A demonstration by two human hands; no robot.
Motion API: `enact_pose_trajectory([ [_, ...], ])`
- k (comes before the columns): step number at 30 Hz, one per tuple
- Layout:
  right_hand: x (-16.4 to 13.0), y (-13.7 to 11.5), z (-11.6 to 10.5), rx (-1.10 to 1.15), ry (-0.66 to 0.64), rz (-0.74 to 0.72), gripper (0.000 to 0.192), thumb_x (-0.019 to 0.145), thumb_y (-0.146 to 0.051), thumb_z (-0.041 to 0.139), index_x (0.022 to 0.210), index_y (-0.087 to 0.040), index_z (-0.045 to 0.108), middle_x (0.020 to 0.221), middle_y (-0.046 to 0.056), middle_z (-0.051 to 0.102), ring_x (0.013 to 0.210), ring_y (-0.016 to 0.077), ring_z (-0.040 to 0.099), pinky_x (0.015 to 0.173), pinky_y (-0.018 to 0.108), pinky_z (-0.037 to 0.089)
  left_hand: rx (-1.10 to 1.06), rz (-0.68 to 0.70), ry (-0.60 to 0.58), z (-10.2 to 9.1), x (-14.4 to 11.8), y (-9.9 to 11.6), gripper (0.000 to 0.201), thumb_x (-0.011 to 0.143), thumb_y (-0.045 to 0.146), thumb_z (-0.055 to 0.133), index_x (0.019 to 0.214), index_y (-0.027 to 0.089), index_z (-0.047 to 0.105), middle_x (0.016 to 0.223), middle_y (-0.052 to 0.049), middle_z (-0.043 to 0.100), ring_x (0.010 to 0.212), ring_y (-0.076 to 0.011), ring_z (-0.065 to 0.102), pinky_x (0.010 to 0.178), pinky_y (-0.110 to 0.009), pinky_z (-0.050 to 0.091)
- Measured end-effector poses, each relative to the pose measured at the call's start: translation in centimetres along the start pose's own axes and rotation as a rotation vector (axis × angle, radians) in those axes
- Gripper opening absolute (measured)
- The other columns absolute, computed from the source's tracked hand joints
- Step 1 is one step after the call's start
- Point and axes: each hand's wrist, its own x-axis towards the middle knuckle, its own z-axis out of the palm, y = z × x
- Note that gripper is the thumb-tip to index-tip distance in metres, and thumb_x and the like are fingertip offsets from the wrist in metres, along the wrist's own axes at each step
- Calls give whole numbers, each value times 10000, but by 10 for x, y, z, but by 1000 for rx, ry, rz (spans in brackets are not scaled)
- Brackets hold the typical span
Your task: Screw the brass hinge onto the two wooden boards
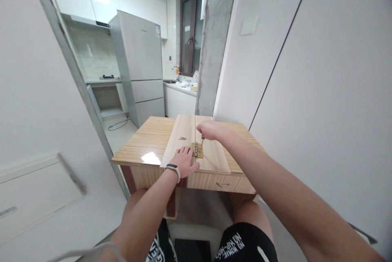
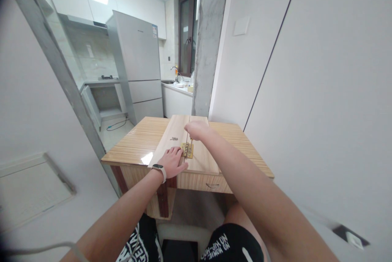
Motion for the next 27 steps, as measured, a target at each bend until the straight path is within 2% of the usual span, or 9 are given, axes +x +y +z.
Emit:
enact_pose_trajectory([
  [2,1,1,2,59,-5,18,179,908,-289,669,1053,-199,721,1111,111,747,1014,222,686,774,264,456,0,1,3,1,0,0,546,912,608,466,1270,199,521,1310,-146,546,1241,-334,468,1050,-484,346],
  [6,2,-1,7,100,31,104,420,988,-486,527,1191,-145,663,1153,185,722,1046,260,683,807,300,472,1,0,3,1,1,-1,552,914,609,462,1276,197,519,1315,-148,543,1246,-335,463,1054,-491,343],
  [8,2,-2,7,78,34,129,474,1014,-505,453,1196,-121,662,1163,220,710,1063,279,680,827,321,476,1,4,5,1,1,-1,552,915,611,461,1273,196,519,1311,-147,544,1245,-334,463,1054,-489,344],
  [13,5,-3,5,57,-16,103,367,991,-406,535,1160,-114,681,1149,204,719,1042,276,684,786,310,469,0,17,24,2,1,-2,552,912,614,469,1257,188,524,1289,-147,551,1227,-330,474,1042,-478,354],
  [19,-1,-4,-3,47,-26,32,178,926,-247,625,1085,-199,687,1094,107,740,966,207,669,716,261,407,-5,9,8,2,1,-1,552,913,613,466,1268,194,520,1306,-148,544,1242,-333,467,1049,-486,348],
  [23,-1,-2,-2,66,-28,0,180,884,-192,655,1059,-216,691,1103,77,736,949,189,662,690,251,392,-2,7,7,3,1,-1,557,915,613,459,1280,195,516,1311,-150,542,1248,-332,462,1052,-487,345],
  [27,4,0,6,109,15,75,277,930,-329,641,1159,-176,665,1163,132,723,1024,225,668,751,266,436,3,9,13,3,1,-1,555,910,618,465,1264,195,525,1291,-146,548,1233,-329,470,1044,-479,350],
])
